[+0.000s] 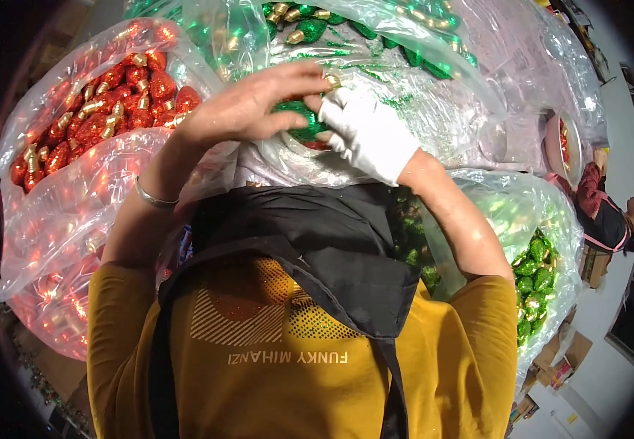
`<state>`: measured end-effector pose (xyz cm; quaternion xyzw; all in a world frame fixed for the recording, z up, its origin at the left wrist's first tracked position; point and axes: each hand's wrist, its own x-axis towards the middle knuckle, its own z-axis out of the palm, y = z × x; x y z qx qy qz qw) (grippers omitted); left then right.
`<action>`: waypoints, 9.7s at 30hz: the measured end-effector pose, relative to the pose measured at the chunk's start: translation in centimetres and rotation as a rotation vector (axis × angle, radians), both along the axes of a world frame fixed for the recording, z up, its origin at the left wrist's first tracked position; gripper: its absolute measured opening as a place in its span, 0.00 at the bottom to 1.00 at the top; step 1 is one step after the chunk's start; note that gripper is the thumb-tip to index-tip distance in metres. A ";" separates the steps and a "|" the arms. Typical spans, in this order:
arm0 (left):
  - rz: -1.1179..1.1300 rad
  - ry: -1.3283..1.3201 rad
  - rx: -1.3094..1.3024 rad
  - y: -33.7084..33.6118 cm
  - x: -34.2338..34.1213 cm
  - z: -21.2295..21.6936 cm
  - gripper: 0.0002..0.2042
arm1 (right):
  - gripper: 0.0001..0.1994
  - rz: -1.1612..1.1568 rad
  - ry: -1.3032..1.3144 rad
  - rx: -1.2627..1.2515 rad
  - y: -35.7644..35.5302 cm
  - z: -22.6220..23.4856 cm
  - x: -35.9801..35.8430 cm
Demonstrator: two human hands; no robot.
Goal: Sorting and placing small foil-wrapped items into plastic bags at a packaging station.
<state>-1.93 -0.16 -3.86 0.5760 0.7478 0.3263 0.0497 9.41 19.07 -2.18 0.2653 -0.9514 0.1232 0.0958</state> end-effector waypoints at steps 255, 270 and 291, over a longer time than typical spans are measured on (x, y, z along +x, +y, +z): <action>-0.166 -0.104 -0.629 5.8 0.9 4.2 0.26 | 0.18 -1.174 -1.061 0.394 24.6 1.8 29.0; 0.087 0.056 -0.168 2.4 0.7 1.9 0.16 | 0.14 -1.188 -0.845 0.431 44.4 -10.3 48.4; 0.498 -0.133 0.018 -0.2 4.7 -0.8 0.18 | 0.22 -0.302 -0.625 0.144 -1.0 6.4 -1.6</action>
